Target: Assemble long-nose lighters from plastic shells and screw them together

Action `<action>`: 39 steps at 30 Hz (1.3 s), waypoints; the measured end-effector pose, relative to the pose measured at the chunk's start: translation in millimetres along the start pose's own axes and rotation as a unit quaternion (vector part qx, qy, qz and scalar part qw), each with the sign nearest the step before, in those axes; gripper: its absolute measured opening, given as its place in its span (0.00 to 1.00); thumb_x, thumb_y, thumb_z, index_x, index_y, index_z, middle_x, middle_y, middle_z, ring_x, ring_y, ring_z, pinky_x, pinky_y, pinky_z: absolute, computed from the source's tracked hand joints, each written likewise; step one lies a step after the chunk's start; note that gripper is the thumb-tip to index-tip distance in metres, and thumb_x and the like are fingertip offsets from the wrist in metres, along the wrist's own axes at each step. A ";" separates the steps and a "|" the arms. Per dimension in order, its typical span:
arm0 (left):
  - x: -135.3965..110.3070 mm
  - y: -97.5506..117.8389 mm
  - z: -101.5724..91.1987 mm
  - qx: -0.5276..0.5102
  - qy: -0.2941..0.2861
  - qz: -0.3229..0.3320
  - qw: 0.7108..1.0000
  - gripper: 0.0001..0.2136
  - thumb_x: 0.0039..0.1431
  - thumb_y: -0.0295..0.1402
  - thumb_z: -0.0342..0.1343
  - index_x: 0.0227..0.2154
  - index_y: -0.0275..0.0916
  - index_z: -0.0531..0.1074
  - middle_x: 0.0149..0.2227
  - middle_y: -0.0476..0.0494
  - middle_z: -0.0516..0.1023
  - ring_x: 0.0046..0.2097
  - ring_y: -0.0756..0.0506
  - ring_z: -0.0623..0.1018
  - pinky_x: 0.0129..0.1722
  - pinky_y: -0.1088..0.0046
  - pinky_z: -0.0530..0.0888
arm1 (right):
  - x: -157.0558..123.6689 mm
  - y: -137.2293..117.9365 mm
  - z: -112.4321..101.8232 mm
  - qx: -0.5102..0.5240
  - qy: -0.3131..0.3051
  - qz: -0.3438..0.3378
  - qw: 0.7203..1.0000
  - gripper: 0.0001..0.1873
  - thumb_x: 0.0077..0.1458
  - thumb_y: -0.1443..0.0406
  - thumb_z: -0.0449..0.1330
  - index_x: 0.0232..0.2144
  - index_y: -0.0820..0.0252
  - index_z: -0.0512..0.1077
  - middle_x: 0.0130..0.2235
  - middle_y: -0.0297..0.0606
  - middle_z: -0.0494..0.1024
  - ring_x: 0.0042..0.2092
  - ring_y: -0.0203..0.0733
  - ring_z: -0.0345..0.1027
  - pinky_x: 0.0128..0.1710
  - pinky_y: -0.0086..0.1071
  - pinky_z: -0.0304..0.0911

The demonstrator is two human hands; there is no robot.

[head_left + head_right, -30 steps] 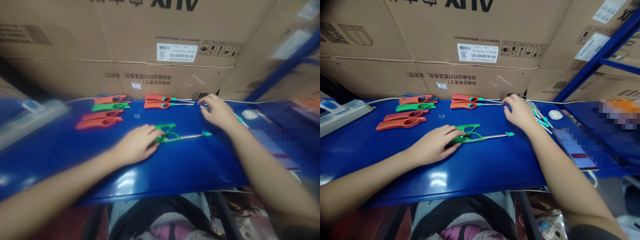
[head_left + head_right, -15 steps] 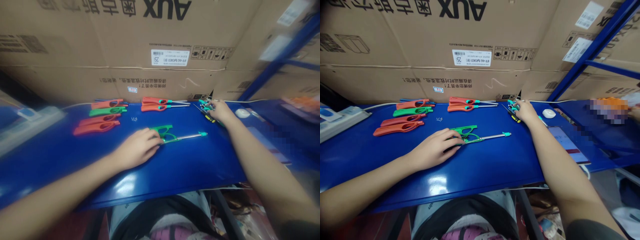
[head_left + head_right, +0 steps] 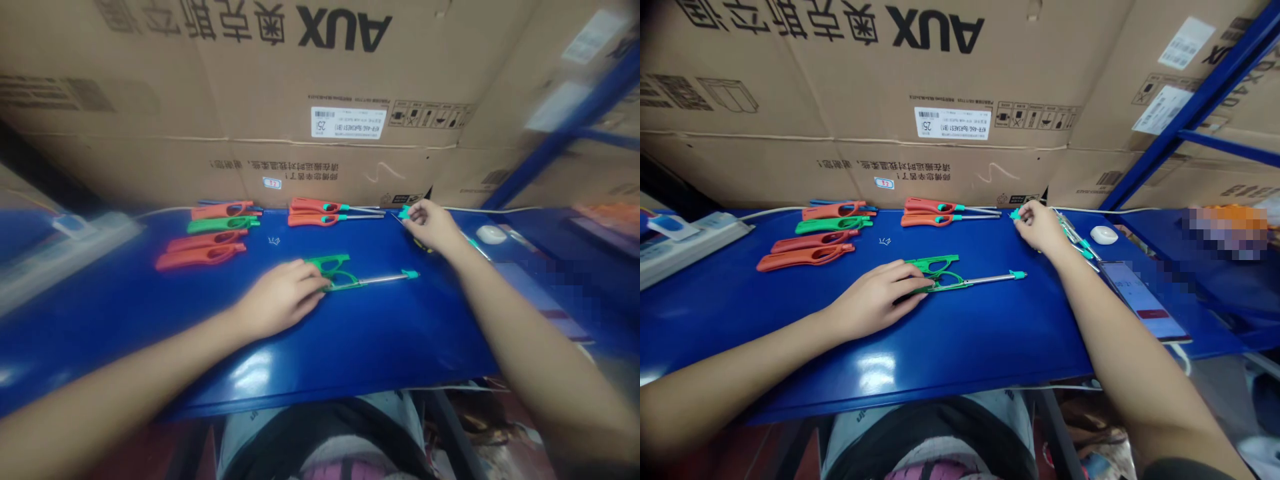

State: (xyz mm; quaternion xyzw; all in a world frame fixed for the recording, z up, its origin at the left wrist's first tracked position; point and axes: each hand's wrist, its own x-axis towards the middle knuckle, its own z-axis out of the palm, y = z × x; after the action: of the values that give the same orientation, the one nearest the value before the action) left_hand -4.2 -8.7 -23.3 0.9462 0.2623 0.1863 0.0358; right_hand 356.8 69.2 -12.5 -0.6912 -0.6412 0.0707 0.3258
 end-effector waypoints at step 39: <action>0.5 -2.4 -6.2 -0.066 0.027 0.070 0.995 0.07 0.63 0.31 0.54 0.39 0.39 0.77 0.40 0.43 0.79 0.40 0.45 0.76 0.44 0.66 0.73 | -78.1 -91.1 8.8 0.016 -0.292 -0.359 0.886 0.06 0.64 0.65 0.59 0.37 0.59 0.76 0.40 0.39 0.77 0.38 0.39 0.70 0.38 0.31 0.62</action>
State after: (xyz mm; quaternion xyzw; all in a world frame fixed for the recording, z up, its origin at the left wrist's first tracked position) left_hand -7.3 -6.5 -17.7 0.9524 0.1835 0.2303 0.0784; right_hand 262.7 -3.7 5.0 -0.3562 -0.9105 0.1580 0.1382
